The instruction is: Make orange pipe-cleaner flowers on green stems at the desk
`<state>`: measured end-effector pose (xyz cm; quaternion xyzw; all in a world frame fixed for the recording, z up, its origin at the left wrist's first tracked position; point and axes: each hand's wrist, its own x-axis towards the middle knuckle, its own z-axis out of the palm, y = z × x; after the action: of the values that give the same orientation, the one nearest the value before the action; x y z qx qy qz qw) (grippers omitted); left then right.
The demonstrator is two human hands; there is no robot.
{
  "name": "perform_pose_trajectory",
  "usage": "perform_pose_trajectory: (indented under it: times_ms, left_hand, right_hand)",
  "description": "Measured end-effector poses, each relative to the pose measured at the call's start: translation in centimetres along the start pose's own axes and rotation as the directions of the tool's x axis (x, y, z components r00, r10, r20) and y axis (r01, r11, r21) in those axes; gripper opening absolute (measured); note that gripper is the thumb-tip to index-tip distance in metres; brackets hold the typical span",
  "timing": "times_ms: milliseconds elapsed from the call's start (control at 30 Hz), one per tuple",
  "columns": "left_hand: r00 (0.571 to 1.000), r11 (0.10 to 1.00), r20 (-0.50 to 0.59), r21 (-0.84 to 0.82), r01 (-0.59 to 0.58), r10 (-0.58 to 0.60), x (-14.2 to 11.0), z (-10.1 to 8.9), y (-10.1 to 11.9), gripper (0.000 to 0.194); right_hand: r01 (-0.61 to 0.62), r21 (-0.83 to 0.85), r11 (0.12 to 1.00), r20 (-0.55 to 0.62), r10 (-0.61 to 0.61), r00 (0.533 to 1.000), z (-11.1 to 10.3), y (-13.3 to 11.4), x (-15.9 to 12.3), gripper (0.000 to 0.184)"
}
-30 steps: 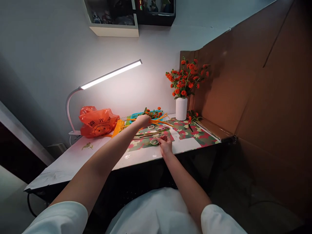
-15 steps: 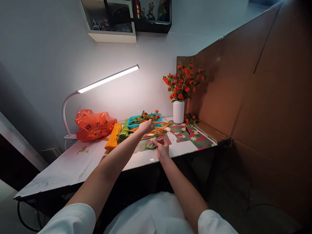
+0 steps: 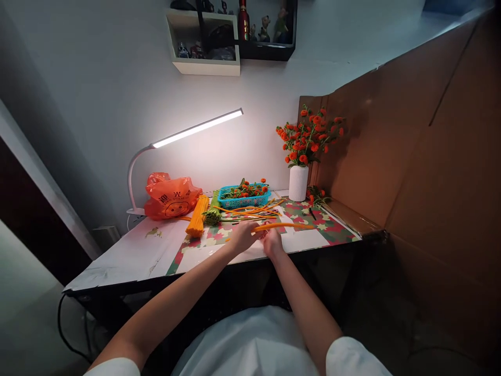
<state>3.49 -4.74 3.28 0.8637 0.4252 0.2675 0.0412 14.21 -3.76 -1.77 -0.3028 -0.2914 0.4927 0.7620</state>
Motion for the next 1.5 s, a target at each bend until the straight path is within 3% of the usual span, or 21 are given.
perform_pose_trajectory:
  times_ms: [100,167,400,500,633,700,767,867,1000,1167,1333,1500]
  left_hand:
    - [0.996,0.999,-0.078,0.009,0.048,-0.047,-0.6,-0.1,-0.2,0.011]
    - [0.996,0.998,-0.067,-0.004,0.059,-0.06,-1.0,-0.4,-0.8,0.013]
    - [0.997,0.996,-0.039,0.052,0.072,-0.07,-3.0,-1.1,-4.2,0.016]
    - [0.994,0.997,-0.075,-0.005,0.08,-0.08,-3.6,-0.8,-5.3,0.02]
    - [0.988,0.994,-0.12,-0.05,0.094,-0.099,-3.6,-0.1,-5.6,0.021]
    - [0.984,0.994,-0.144,-0.048,0.1,-0.106,-3.6,0.0,-5.5,0.018]
    - [0.98,0.995,-0.175,-0.054,0.09,-0.098,-3.7,0.1,-5.3,0.013]
    - [0.976,0.996,-0.218,-0.093,-0.014,-0.007,-3.8,-0.1,-5.2,0.012]
    - [0.965,0.986,-0.256,-0.138,-0.095,0.058,-4.0,-0.3,-5.2,0.028]
    - [0.959,0.974,-0.284,-0.212,-0.082,0.02,-4.1,-0.6,-5.3,0.026]
    - [0.952,0.936,-0.303,-0.345,-0.073,-0.038,-4.1,-0.6,-5.7,0.028]
    - [0.93,0.888,-0.324,-0.459,0.006,-0.174,-4.3,-0.6,-6.3,0.031]
  right_hand:
    - [-0.144,0.073,0.987,-0.013,0.145,0.989,0.3,-0.4,-0.6,0.027]
    - [-0.161,0.063,0.985,0.01,0.161,0.987,0.5,-0.7,-0.9,0.026]
    - [-0.167,-0.136,0.977,0.269,0.198,0.943,0.4,-0.9,-1.7,0.028]
    - [-0.096,-0.208,0.973,0.359,0.168,0.918,0.2,-0.9,-2.2,0.029]
    - [0.117,-0.349,0.93,0.482,0.071,0.873,0.1,-1.4,-3.0,0.037]
    - [0.201,-0.393,0.897,0.508,0.03,0.861,0.1,-1.6,-3.2,0.032]
    - [0.225,-0.419,0.879,0.479,0.003,0.878,0.1,-1.6,-3.0,0.029]
    - [0.16,-0.413,0.897,0.395,0.017,0.919,0.1,-1.1,-2.4,0.041]
    - [0.042,-0.299,0.953,0.237,0.032,0.971,0.2,-0.5,-1.8,0.049]
    - [-0.01,-0.165,0.986,0.088,0.025,0.996,0.4,-0.6,-1.7,0.047]
    - [-0.022,-0.1,0.995,0.04,0.026,0.999,0.4,-0.9,-1.6,0.045]
    - [-0.038,-0.045,0.998,-0.027,0.037,0.999,0.3,-0.9,-1.3,0.041]
